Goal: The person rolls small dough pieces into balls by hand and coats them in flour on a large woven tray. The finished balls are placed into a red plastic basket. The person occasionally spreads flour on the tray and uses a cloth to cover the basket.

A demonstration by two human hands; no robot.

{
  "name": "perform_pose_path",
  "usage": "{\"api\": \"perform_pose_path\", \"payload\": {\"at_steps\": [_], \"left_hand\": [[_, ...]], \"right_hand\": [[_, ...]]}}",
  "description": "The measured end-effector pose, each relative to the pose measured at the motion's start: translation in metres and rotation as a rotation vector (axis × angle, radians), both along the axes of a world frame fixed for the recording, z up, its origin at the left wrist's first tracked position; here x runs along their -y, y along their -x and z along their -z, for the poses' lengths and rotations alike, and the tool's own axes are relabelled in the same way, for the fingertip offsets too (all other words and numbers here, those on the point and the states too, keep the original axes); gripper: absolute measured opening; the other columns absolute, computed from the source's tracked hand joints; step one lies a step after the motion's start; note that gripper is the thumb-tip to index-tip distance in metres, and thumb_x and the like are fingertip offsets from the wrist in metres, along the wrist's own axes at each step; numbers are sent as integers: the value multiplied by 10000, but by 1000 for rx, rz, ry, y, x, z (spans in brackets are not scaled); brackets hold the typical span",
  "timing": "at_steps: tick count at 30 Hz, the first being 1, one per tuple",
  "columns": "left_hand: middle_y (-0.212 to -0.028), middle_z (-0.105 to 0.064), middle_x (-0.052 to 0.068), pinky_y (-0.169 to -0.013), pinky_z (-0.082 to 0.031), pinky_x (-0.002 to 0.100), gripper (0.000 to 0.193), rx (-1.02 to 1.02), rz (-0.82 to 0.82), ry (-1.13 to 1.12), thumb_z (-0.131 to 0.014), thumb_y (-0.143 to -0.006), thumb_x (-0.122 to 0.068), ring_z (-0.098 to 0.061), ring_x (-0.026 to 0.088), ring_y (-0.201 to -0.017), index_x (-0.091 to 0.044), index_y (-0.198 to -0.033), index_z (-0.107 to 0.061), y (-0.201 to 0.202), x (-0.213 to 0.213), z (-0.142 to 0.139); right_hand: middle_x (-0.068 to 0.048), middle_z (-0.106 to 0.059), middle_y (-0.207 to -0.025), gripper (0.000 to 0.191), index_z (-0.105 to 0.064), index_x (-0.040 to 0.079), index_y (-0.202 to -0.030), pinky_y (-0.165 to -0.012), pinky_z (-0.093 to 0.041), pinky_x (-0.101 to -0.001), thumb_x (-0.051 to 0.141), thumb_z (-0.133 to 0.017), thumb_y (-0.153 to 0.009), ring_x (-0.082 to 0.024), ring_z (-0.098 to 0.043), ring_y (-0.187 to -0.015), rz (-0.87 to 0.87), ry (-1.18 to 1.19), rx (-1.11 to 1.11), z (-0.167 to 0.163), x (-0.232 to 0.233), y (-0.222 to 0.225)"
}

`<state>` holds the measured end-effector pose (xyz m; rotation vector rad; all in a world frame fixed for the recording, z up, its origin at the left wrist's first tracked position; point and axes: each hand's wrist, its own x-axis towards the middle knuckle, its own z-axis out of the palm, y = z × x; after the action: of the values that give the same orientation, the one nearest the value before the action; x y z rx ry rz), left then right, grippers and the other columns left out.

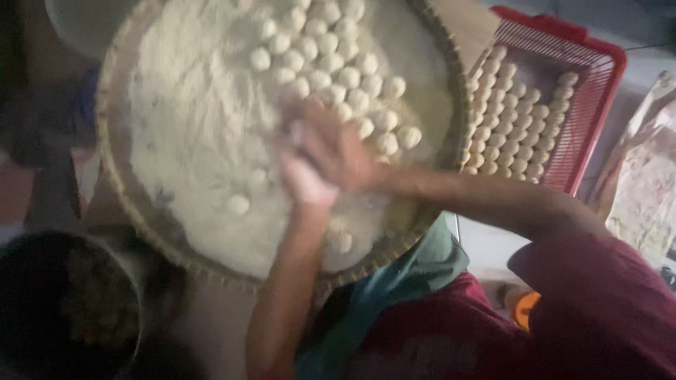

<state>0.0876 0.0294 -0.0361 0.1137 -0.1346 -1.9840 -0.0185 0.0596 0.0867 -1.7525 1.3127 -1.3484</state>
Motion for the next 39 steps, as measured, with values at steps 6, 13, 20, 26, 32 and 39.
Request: {"api": "perform_pose_path", "payload": {"at_steps": [6, 13, 20, 26, 32, 39], "left_hand": [[-1716, -244, 148, -1328, -257, 473, 660, -202, -143, 146, -375, -1116, -536, -253, 262, -1583, -121, -1615, -254, 6, 3, -8], [-1746, -117, 98, -1244, -264, 453, 794, 561, 26, -172, -147, -1045, -676, -192, 282, -1583, -138, -1629, -165, 13, 1, -59], [-1727, -146, 155, -1237, -248, 578, 846, 287, -70, 130, -112, -1046, -680, -177, 377, -1583, -93, -1654, -147, -5, 8, -79], [-1765, -127, 111, -1341, -108, 415, 874, 396, -134, 143, -162, -1036, -695, -96, 289, -1643, -98, -1672, -129, 5, 6, -75], [-1701, -196, 129, -1270, -249, 476, 859, 378, 10, -79, -258, -1034, -679, -231, 310, -1558, -86, -1649, -164, -1, 5, -45], [-1763, -244, 110, -1283, -292, 362, 669, 461, -89, 139, -403, -1136, -504, -279, 231, -1592, -132, -1675, -266, -3, 9, -26]], "right_hand": [[-198, -470, -1599, 464, -531, 19, -1489, -1288, -337, -529, 303, -442, -1133, -364, -433, -1513, -52, -18, -47, 3, 9, -3], [-202, -499, -1571, 472, -538, 21, -1476, -1267, -373, -519, 327, -443, -1130, -368, -474, -1485, -76, -26, -50, 11, 14, -2], [-207, -528, -1542, 481, -545, 22, -1464, -1246, -410, -509, 351, -444, -1127, -372, -514, -1457, -38, -51, -54, 27, 19, 1], [-210, -552, -1518, 490, -552, 24, -1453, -1229, -441, -501, 371, -445, -1124, -376, -549, -1433, 86, -99, -21, 35, 34, 1], [-221, -490, -1563, 491, -520, 20, -1477, -1237, -416, -497, 349, -456, -1119, -388, -504, -1463, 48, -63, 12, 28, 26, -2], [-221, -484, -1557, 474, -505, 19, -1487, -1234, -419, -499, 313, -470, -1116, -384, -500, -1458, 44, -35, 8, 4, 20, -7]]}}
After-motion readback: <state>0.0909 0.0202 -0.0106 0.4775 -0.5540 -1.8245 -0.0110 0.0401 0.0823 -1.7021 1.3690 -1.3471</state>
